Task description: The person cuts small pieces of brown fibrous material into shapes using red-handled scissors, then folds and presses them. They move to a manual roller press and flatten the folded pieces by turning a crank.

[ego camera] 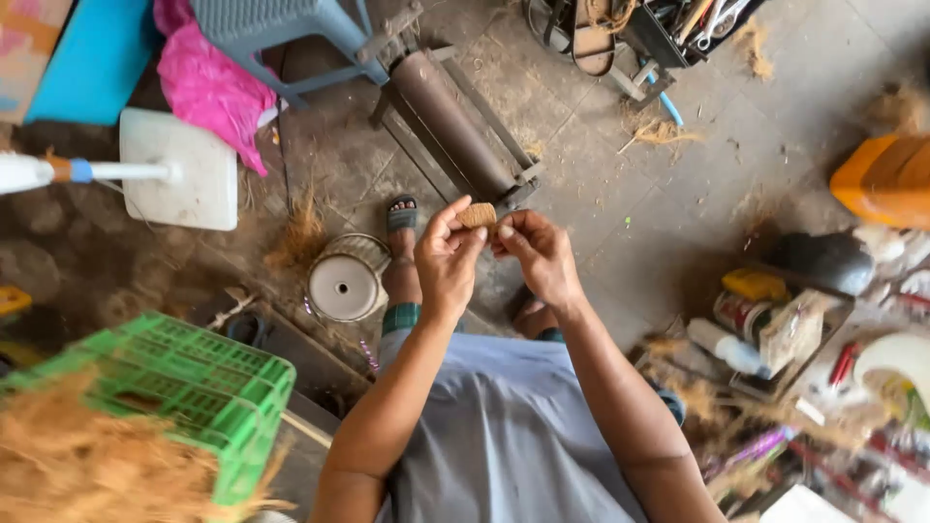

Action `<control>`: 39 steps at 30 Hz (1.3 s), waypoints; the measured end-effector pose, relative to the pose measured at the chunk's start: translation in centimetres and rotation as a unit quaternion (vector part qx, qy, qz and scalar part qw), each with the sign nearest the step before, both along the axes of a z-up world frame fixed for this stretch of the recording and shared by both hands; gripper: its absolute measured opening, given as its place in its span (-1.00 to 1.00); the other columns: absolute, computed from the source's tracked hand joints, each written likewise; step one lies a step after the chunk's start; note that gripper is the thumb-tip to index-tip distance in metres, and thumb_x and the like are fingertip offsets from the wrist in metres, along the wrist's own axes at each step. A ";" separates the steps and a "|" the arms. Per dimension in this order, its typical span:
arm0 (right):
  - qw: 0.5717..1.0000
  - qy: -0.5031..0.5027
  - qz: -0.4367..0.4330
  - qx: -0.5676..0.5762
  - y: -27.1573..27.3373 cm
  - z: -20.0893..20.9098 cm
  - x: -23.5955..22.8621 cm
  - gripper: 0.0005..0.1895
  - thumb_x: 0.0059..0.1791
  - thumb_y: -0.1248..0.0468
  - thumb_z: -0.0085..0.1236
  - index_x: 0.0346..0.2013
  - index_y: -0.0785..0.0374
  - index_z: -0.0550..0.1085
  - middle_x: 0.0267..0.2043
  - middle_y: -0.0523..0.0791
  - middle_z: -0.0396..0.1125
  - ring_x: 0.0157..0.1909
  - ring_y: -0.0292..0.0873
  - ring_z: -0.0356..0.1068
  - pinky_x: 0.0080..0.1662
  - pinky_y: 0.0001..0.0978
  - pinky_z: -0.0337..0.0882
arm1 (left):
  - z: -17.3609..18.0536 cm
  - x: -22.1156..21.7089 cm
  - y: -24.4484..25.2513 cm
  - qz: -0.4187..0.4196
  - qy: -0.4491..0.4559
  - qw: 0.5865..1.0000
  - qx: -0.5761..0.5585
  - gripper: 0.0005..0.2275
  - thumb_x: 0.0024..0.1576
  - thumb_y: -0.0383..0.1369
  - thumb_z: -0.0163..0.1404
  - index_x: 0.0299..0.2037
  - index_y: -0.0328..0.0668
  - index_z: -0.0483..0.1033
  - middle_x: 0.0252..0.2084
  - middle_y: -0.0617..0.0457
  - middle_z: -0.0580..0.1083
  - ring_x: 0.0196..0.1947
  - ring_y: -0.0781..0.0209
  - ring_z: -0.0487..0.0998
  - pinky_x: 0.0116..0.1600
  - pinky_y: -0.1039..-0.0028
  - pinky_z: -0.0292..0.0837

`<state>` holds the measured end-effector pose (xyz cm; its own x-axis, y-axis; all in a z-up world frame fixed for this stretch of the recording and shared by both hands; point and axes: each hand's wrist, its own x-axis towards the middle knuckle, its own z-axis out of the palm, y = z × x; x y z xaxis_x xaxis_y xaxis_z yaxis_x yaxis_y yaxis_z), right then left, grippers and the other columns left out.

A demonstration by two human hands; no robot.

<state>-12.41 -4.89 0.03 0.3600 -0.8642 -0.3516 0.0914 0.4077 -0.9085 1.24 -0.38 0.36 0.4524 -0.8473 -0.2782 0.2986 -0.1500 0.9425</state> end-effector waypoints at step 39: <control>0.979 0.147 -0.136 -0.046 -2.5 15.5 14.1 -0.83 0.09 0.40 -0.10 -0.26 0.51 0.39 -0.46 0.22 0.39 -0.36 0.13 0.53 -0.25 -0.01 0.56 | 11.8 15.7 -8.7 -0.299 0.007 0.954 -0.036 -0.59 0.00 -0.66 0.07 0.10 -0.30 0.51 -0.28 0.03 0.30 -0.39 0.32 0.59 -0.31 0.52 0.62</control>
